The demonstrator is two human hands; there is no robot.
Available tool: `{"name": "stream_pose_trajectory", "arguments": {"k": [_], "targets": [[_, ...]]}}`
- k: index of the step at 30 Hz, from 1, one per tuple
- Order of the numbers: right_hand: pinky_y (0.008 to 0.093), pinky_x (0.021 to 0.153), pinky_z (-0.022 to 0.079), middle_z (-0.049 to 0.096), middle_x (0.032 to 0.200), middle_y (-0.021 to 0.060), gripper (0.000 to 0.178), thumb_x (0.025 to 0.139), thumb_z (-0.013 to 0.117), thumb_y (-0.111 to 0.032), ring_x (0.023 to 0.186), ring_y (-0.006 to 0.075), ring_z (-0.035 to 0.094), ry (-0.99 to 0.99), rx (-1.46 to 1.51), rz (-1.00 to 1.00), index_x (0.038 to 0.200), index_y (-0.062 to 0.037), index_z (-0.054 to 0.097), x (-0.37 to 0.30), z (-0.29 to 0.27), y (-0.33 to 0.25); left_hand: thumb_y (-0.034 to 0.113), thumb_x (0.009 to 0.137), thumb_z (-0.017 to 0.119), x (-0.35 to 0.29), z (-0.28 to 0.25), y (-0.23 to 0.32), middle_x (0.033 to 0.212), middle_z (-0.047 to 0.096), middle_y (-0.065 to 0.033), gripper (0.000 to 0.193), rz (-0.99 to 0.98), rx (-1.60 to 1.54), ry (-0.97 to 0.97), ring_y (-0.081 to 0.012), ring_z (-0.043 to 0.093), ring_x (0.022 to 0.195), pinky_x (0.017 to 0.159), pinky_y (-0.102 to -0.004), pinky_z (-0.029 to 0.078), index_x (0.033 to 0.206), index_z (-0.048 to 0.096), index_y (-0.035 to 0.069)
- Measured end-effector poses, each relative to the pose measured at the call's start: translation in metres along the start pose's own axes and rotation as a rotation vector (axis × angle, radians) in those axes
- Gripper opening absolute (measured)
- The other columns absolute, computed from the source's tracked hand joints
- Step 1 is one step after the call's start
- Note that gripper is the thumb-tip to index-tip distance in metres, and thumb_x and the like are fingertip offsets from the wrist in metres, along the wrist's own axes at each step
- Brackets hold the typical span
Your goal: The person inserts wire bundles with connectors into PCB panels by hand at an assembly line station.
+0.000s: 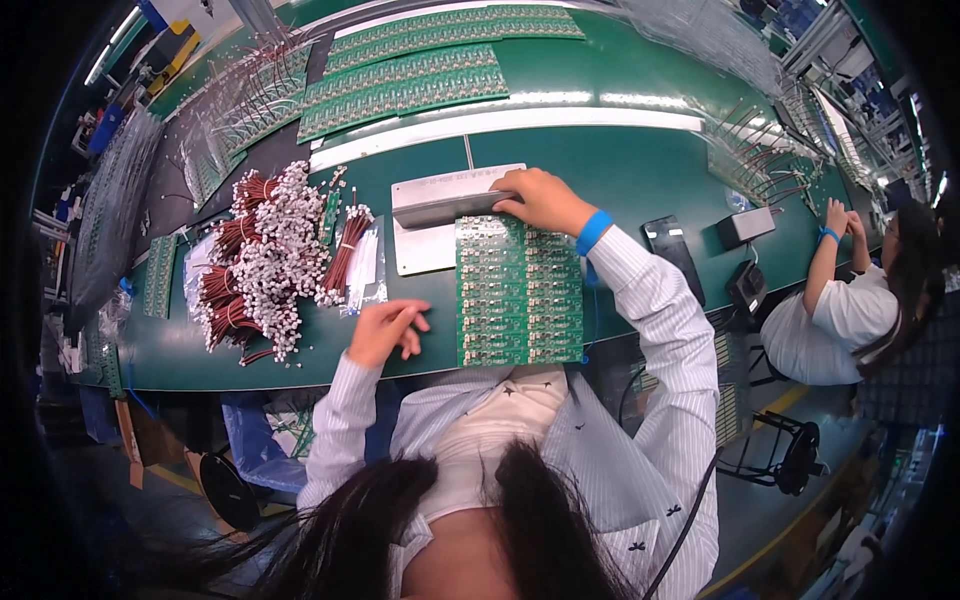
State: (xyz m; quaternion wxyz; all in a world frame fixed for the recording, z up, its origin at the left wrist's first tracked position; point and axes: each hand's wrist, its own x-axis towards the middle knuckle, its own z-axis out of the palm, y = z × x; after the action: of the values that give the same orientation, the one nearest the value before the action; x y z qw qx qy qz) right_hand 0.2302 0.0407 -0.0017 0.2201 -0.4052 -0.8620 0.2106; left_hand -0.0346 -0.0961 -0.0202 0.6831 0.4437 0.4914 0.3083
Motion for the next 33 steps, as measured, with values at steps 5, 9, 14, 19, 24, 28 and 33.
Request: {"name": "stream_pose_trajectory", "arguments": {"k": [5, 9, 14, 19, 24, 28, 33], "targets": [[0.0371, 0.064, 0.044, 0.058, 0.080, 0.0103, 0.020, 0.070, 0.059, -0.022, 0.074, 0.0283, 0.055, 0.016, -0.117, 0.031, 0.085, -0.0081, 0.058, -0.002, -0.004, -0.008, 0.010, 0.083, 0.044, 0.044, 0.018, 0.011, 0.063, 0.053, -0.0091, 0.022, -0.003, 0.210, -0.063, -0.0099, 0.048, 0.038, 0.030, -0.0187, 0.034, 0.093, 0.052, -0.008], [0.0379, 0.063, 0.044, 0.058, 0.080, 0.0103, 0.020, 0.071, 0.057, -0.023, 0.074, 0.0288, 0.055, 0.038, -0.130, 0.034, 0.084, -0.0090, 0.058, -0.003, -0.008, -0.009, 0.011, 0.079, 0.052, 0.054, 0.024, 0.016, 0.057, 0.052, -0.0065, 0.019, -0.015, 0.180, -0.012, -0.0076, 0.045, 0.035, 0.029, -0.0179, 0.030, 0.087, 0.054, -0.006], [0.0398, 0.062, 0.043, 0.057, 0.078, 0.0103, 0.019, 0.070, 0.057, -0.023, 0.074, 0.0294, 0.055, -0.008, -0.152, 0.025, 0.084, -0.0104, 0.059, -0.002, -0.008, -0.010, 0.010, 0.076, 0.056, 0.060, 0.022, 0.014, 0.057, 0.054, -0.0056, 0.018, -0.082, 0.143, -0.002, -0.0062, 0.043, 0.036, 0.030, -0.0172, 0.029, 0.082, 0.055, -0.006], [0.0394, 0.061, 0.043, 0.057, 0.075, 0.0115, 0.018, 0.069, 0.057, -0.023, 0.070, 0.0286, 0.055, -0.002, -0.228, 0.007, 0.081, -0.0096, 0.059, -0.004, -0.011, -0.014, 0.010, 0.075, 0.057, 0.066, 0.022, 0.018, 0.058, 0.054, -0.0056, 0.016, -0.107, 0.106, -0.078, -0.0056, 0.043, 0.039, 0.033, -0.0161, 0.030, 0.080, 0.054, -0.006], [0.0398, 0.061, 0.043, 0.058, 0.074, 0.0117, 0.018, 0.068, 0.058, -0.022, 0.070, 0.0289, 0.056, 0.101, -0.304, 0.017, 0.081, -0.0103, 0.059, 0.008, -0.010, 0.001, 0.009, 0.076, 0.056, 0.064, 0.019, 0.017, 0.059, 0.054, -0.0070, 0.015, -0.085, 0.149, -0.013, -0.0074, 0.045, 0.040, 0.034, -0.0174, 0.032, 0.077, 0.053, -0.005], [0.0397, 0.063, 0.043, 0.059, 0.075, 0.0116, 0.018, 0.066, 0.059, -0.022, 0.071, 0.0292, 0.056, 0.065, -0.307, 0.084, 0.080, -0.0109, 0.059, 0.016, -0.028, 0.029, 0.006, 0.076, 0.053, 0.066, 0.009, 0.017, 0.059, 0.054, -0.0096, 0.013, -0.077, 0.072, 0.005, -0.0099, 0.046, 0.040, 0.034, -0.0189, 0.034, 0.080, 0.050, -0.006], [0.0371, 0.065, 0.044, 0.059, 0.076, 0.0103, 0.024, 0.065, 0.060, -0.028, 0.074, 0.0275, 0.057, -0.018, -0.345, 0.216, 0.084, -0.0139, 0.060, 0.009, -0.063, 0.063, 0.006, 0.076, 0.052, 0.068, 0.003, 0.022, 0.057, 0.052, -0.0073, 0.010, -0.071, 0.060, 0.056, -0.0102, 0.045, 0.041, 0.035, -0.0196, 0.034, 0.078, 0.051, -0.003]]}}
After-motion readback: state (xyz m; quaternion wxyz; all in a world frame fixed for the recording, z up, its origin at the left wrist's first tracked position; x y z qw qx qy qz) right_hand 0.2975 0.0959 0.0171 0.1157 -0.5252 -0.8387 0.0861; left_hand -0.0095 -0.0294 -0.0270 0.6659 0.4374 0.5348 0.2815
